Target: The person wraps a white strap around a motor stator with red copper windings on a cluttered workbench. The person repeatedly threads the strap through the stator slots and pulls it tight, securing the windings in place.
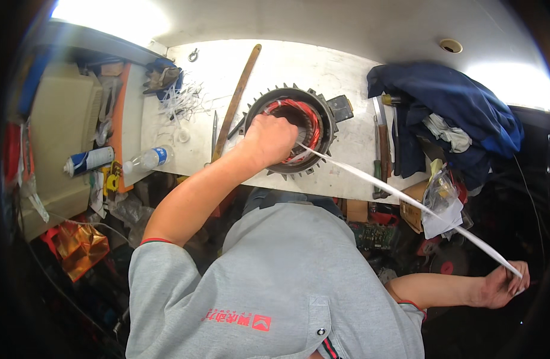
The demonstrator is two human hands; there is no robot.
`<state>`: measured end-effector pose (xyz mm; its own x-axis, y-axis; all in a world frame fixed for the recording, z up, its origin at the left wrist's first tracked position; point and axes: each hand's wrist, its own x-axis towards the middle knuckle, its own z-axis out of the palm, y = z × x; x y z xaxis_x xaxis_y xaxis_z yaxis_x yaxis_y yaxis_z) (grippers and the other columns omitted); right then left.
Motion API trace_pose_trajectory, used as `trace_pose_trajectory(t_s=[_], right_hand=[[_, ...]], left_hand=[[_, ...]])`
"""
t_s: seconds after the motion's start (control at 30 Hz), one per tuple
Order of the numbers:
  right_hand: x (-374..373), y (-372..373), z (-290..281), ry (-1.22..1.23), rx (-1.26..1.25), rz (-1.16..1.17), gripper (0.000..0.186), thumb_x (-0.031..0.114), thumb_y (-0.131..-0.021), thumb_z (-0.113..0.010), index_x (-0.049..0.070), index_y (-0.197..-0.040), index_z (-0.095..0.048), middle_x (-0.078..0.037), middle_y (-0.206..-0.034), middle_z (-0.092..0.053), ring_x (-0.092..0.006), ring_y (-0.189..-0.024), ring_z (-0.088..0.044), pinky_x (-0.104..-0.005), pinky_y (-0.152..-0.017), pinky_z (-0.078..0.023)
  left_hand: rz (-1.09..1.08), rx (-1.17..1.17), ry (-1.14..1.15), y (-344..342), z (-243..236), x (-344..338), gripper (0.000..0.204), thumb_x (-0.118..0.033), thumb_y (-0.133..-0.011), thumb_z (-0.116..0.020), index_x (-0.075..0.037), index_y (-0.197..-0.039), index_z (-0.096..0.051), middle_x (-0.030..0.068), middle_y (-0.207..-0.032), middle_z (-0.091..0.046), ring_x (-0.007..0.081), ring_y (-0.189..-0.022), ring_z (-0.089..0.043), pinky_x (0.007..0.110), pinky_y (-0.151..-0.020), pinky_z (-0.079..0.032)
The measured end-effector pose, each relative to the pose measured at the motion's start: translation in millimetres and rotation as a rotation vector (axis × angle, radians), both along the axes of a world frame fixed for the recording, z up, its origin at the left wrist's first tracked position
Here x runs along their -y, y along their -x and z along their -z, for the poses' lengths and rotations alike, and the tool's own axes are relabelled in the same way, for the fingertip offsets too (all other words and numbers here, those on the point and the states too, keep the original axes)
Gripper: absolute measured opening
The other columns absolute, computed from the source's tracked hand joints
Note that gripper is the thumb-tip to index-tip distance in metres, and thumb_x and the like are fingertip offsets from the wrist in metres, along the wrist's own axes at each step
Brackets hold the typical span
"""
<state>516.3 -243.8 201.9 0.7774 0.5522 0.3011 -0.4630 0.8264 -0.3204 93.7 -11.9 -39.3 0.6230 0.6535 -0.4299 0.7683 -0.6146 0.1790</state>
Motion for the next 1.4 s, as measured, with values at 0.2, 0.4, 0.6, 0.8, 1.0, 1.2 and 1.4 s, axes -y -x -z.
trace_pose_trajectory(t_s=[0.2, 0.4, 0.6, 0.8, 1.0, 1.2, 1.4], right_hand=[[18.9, -52.1, -4.2, 0.125, 0.133, 0.058, 0.009, -0.005, -0.083, -0.056, 0.002, -0.081, -0.051, -0.009, -0.076, -0.051, -0.0140, -0.060, -0.048, -0.0237, -0.053, -0.040], [-102.6, 62.5, 141.9, 1.471, 0.879, 0.339, 0.017, 0.011, -0.089, -0.070, -0.001, -0.101, -0.072, -0.006, -0.093, -0.069, -0.0105, -0.069, -0.058, -0.0265, -0.057, -0.046], [-131.3, 109.9, 263.0, 1.916, 1.839, -0.433, 0.024, 0.021, -0.086, -0.068, 0.002, -0.099, -0.073, -0.021, -0.092, -0.071, -0.0420, -0.094, -0.067, -0.0492, -0.082, -0.053], [-161.2, 155.7, 245.9, 1.379, 1.910, -0.248, 0.038, 0.021, -0.086, -0.070, 0.003, -0.119, -0.065, -0.018, -0.110, -0.067, -0.0403, -0.099, -0.066, -0.0462, -0.086, -0.053], [-194.0, 217.8, 201.7, 0.949, 1.853, -0.204, 0.052, 0.027, -0.085, -0.073, 0.006, -0.131, -0.059, -0.015, -0.124, -0.059, -0.0351, -0.100, -0.065, -0.0448, -0.085, -0.053], [-208.2, 223.6, 209.4, 1.195, 1.989, -0.481, 0.028, 0.022, -0.088, -0.067, 0.001, -0.106, -0.067, -0.018, -0.105, -0.066, -0.0393, -0.091, -0.064, -0.0459, -0.082, -0.052], [-187.7, 208.8, 159.5, 1.168, 2.118, -0.858, 0.018, 0.017, -0.088, -0.063, 0.000, -0.090, -0.069, -0.016, -0.091, -0.068, -0.0381, -0.086, -0.065, -0.0475, -0.075, -0.052]], left_hand=[[0.042, -0.045, 0.025, 1.7, 0.4, -0.7, 0.012, -0.013, -0.079, -0.063, -0.005, -0.082, -0.072, 0.0153, -0.083, -0.071, 0.0336, -0.078, -0.072, 0.044, -0.065, -0.057], [0.100, 0.549, -0.084, 20.2, -15.1, 26.5, 0.007, -0.015, -0.085, -0.066, -0.012, -0.088, -0.071, 0.0061, -0.083, -0.066, 0.0265, -0.072, -0.067, 0.039, -0.064, -0.055], [-0.281, 0.491, 0.004, 27.3, -9.9, 22.0, 0.019, -0.025, -0.090, -0.066, -0.009, -0.098, -0.070, 0.0092, -0.088, -0.070, 0.0321, -0.081, -0.068, 0.042, -0.069, -0.055], [-0.265, 0.127, 0.216, 13.0, -21.6, 11.4, 0.028, -0.034, -0.090, -0.066, -0.013, -0.108, -0.071, 0.0118, -0.094, -0.072, 0.0340, -0.091, -0.068, 0.045, -0.078, -0.054], [-0.151, -0.033, 0.296, 3.7, -13.0, -2.1, 0.026, -0.012, -0.081, -0.063, -0.014, -0.106, -0.072, 0.0131, -0.093, -0.073, 0.0328, -0.089, -0.070, 0.045, -0.078, -0.056], [-0.240, 0.019, -0.154, 2.1, -11.6, 8.0, 0.014, -0.008, -0.080, -0.063, -0.003, -0.093, -0.066, 0.0138, -0.095, -0.067, 0.0302, -0.080, -0.072, 0.040, -0.066, -0.057], [-0.174, 0.472, -0.111, 24.1, -21.8, 21.7, 0.010, -0.016, -0.088, -0.064, -0.007, -0.087, -0.062, 0.0081, -0.084, -0.061, 0.0312, -0.073, -0.066, 0.042, -0.061, -0.053]])
